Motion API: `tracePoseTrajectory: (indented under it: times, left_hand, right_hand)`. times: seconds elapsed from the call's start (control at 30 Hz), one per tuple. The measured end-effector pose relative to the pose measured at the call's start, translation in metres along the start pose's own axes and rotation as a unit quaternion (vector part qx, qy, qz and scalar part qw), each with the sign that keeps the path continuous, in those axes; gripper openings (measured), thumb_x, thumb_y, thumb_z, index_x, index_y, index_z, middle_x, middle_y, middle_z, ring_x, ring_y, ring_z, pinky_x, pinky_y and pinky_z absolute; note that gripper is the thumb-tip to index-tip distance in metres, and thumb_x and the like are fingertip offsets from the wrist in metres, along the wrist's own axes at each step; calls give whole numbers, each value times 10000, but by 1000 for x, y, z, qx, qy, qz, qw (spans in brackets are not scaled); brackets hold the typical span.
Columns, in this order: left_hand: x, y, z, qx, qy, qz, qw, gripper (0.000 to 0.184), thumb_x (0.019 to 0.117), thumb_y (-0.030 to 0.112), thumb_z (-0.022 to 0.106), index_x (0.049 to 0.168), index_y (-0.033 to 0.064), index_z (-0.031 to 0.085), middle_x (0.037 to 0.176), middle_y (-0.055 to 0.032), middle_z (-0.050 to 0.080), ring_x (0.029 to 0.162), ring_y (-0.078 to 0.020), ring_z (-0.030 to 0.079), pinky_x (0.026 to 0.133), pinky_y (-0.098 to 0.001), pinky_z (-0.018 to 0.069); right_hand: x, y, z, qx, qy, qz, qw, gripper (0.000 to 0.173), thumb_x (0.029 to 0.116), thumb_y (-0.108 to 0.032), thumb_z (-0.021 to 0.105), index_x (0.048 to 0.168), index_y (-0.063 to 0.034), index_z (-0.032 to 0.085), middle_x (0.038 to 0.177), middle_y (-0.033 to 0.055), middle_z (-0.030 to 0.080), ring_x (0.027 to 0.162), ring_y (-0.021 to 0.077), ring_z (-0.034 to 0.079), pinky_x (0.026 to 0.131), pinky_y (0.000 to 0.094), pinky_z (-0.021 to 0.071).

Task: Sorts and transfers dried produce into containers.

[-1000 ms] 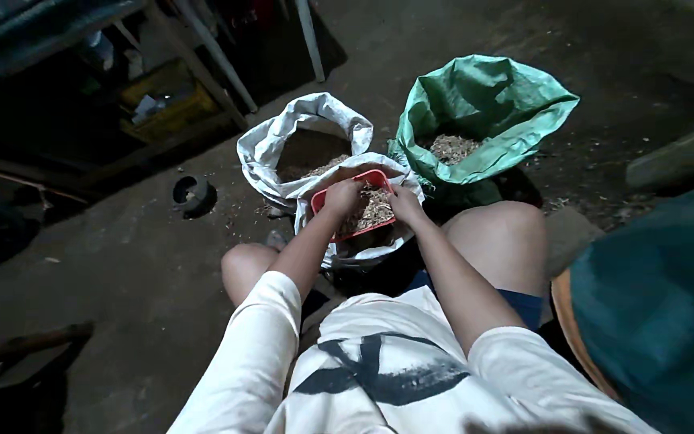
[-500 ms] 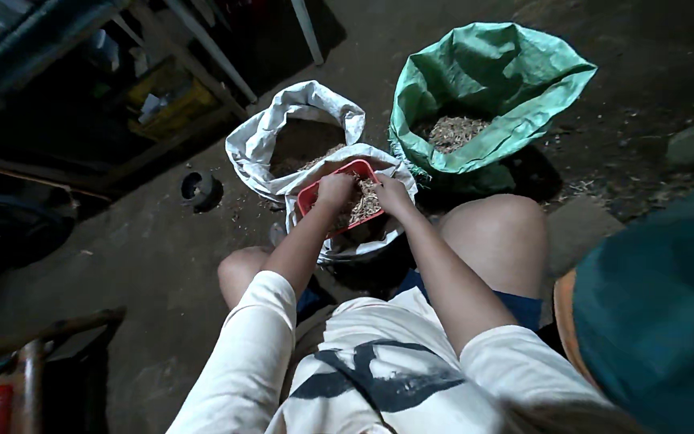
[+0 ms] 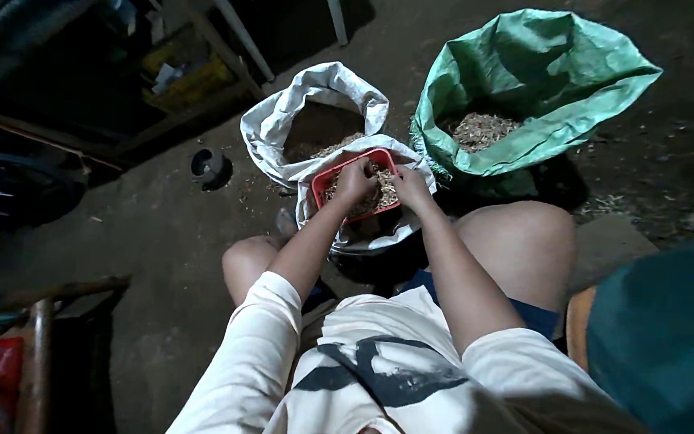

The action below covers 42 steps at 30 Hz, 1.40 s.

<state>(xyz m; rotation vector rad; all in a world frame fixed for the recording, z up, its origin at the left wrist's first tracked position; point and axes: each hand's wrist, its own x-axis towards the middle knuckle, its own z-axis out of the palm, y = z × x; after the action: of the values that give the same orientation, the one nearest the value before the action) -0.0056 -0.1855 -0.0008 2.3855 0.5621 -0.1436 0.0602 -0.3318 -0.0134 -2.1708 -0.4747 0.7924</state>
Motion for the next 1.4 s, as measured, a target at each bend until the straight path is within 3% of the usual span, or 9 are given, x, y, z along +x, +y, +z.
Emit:
tracePoseTrajectory:
  times: [0.17,0.5,0.6,0.77,1.07,1.2,1.4]
  left_hand:
    - [5,2,4,48,-40,-11,998,232,967,218,671,1153,81,687,1131,-148,712,1091,-348,676,918,-616,519]
    - [3,10,16,135,-31,1,990,198,943,198,664,1119,120,711,1151,-145,703,1139,-363,652,872,-617,533]
    - [-2,10,18,186,-30,23,982,234,971,192,620,1176,124,709,1162,-150,711,1164,-368,647,913,-608,522]
    - [-8,11,23,236,-20,50,970,227,990,194,592,1169,119,709,1110,-159,722,1110,-377,669,899,-606,522]
    - [-5,21,11,176,-11,-21,984,243,949,258,662,1146,123,707,1143,-148,722,1117,-374,672,889,-639,515]
    - [-4,9,7,101,-3,-27,994,265,907,200,733,1148,95,702,1141,-160,715,1115,-371,670,932,-621,521]
    - [-3,-4,7,-34,23,-42,998,217,887,105,726,1090,29,701,1104,-185,707,1073,-351,670,948,-580,515]
  right_hand:
    - [0,0,-1,-10,-1,-2,1000,380,1113,-160,433,1440,-15,562,1348,287,627,1295,444,587,1104,623,424]
    - [-2,-10,8,5,-8,-15,1000,382,1120,-174,419,1447,-42,565,1344,271,635,1289,427,594,1097,612,433]
    - [-3,-8,11,-1,-13,-19,1000,383,1123,-185,415,1435,-28,573,1350,282,628,1297,435,586,1102,620,424]
    - [-8,-6,10,2,-13,-20,1000,381,1123,-184,417,1435,-29,572,1361,271,625,1308,421,582,1112,604,424]
    - [-10,-11,5,-16,-11,-23,1000,387,1124,-180,404,1439,-27,568,1361,273,626,1307,430,584,1108,616,427]
    - [-11,-7,6,-23,-20,-24,999,375,1115,-160,425,1428,-12,570,1343,295,624,1291,453,585,1094,631,429]
    - [-12,-6,5,-15,-21,-28,999,377,1115,-163,430,1430,-9,568,1349,293,623,1298,443,582,1103,622,422]
